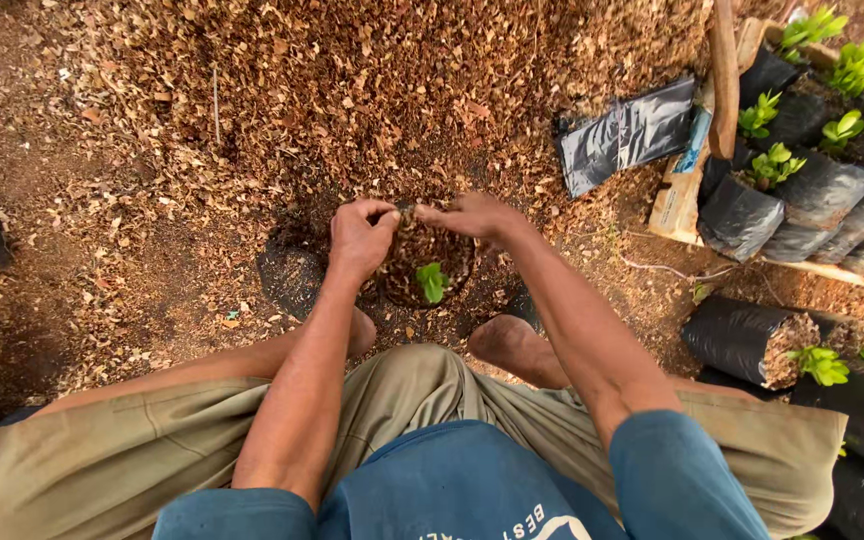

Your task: The person sits on the ground and prepares a black plastic nursery bag with soil. They then pick up a small seedling, remove it from its original container, and place it into the prepared bag. The person adds more soil around the seedling, pats it down, and places the finished pot among others.

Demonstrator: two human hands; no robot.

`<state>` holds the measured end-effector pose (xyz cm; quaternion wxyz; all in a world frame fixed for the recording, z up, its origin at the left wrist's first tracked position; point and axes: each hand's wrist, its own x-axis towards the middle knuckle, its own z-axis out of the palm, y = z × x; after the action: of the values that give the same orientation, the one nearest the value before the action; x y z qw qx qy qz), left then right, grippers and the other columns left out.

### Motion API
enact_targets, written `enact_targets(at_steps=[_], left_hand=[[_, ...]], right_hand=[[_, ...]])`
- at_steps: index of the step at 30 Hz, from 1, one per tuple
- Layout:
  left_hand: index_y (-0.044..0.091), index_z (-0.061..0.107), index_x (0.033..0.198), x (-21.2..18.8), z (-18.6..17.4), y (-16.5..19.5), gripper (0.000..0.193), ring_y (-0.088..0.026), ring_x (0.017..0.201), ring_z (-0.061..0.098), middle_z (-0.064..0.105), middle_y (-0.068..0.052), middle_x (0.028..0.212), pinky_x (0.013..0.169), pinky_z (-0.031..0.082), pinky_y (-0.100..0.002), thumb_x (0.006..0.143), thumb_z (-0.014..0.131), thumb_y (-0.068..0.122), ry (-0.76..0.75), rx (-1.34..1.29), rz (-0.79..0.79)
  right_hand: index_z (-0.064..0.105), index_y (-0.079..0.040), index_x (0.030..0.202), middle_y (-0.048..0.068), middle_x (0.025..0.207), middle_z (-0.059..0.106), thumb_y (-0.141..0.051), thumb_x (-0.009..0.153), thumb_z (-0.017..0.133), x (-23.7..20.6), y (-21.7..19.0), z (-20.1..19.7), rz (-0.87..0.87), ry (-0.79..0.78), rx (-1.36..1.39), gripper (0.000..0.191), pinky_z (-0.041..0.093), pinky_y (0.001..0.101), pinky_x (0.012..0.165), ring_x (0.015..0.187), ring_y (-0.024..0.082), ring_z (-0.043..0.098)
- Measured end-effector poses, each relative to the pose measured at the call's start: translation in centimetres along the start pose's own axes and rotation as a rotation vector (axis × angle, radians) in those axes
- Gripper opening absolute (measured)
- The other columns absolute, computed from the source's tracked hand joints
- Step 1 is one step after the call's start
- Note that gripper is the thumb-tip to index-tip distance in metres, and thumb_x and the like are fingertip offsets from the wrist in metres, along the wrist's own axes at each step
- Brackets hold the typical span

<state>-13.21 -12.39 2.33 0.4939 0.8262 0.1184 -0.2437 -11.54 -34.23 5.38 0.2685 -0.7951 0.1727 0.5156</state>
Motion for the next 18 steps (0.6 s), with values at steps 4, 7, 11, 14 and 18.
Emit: enact_targets(at_steps=[4, 7, 11, 14, 18], left_hand=[[0.006, 0.077, 0.101, -0.5, 1.3, 0.0, 0.016, -0.014, 0.073, 0.070, 0.074, -0.007, 0.098, 0.060, 0.067, -0.037, 0.098, 0.063, 0.013, 0.119, -0.051, 0.073], [0.007, 0.077, 0.102, -0.6, 0.5, 0.0, 0.019, -0.016, 0.070, 0.067, 0.075, -0.007, 0.098, 0.058, 0.061, -0.039, 0.101, 0.059, 0.014, 0.115, -0.010, 0.170], [0.014, 0.071, 0.119, -2.0, -1.1, 0.1, 0.031, -0.016, 0.081, 0.063, 0.073, -0.005, 0.110, 0.074, 0.057, -0.043, 0.101, 0.064, 0.037, 0.021, -0.113, -0.160], [0.019, 0.053, 0.143, -3.4, -1.2, -0.3, 0.048, -0.014, 0.108, 0.056, 0.062, -0.001, 0.137, 0.096, 0.047, -0.057, 0.107, 0.056, 0.051, 0.002, -0.414, -0.499], [0.011, 0.067, 0.133, -2.5, -1.0, -0.3, 0.048, -0.031, 0.107, 0.067, 0.069, -0.012, 0.118, 0.102, 0.051, -0.057, 0.099, 0.065, 0.044, -0.066, -0.749, -0.458]], right_hand=[[0.064, -0.013, 0.096, 0.006, 0.092, 0.061, -0.077, 0.074, 0.067, 2.0, -4.3, 1.1, -0.095, 0.206, -0.290, 0.067, 0.048, 0.0346, 0.063, 0.078, 0.021, 0.056], [0.066, -0.010, 0.104, 0.008, 0.101, 0.062, -0.075, 0.080, 0.066, 1.3, -5.4, 1.5, -0.091, 0.228, -0.324, 0.070, 0.054, 0.0383, 0.073, 0.091, 0.024, 0.059], [0.053, -0.013, 0.142, 0.013, 0.147, 0.052, -0.069, 0.079, 0.066, 0.5, -3.5, 0.9, -0.280, 0.101, -0.071, 0.085, 0.041, 0.0526, 0.110, 0.135, 0.029, 0.049], [0.037, -0.010, 0.154, 0.017, 0.160, 0.039, -0.071, 0.080, 0.063, 0.3, -1.3, 1.6, -0.386, 0.084, 0.478, 0.100, 0.029, 0.0607, 0.121, 0.149, 0.034, 0.038], [0.045, -0.013, 0.154, 0.022, 0.164, 0.031, -0.076, 0.079, 0.052, -1.0, 1.1, 3.5, -0.174, -0.030, 0.634, 0.099, 0.021, 0.0749, 0.112, 0.151, 0.042, 0.022]])
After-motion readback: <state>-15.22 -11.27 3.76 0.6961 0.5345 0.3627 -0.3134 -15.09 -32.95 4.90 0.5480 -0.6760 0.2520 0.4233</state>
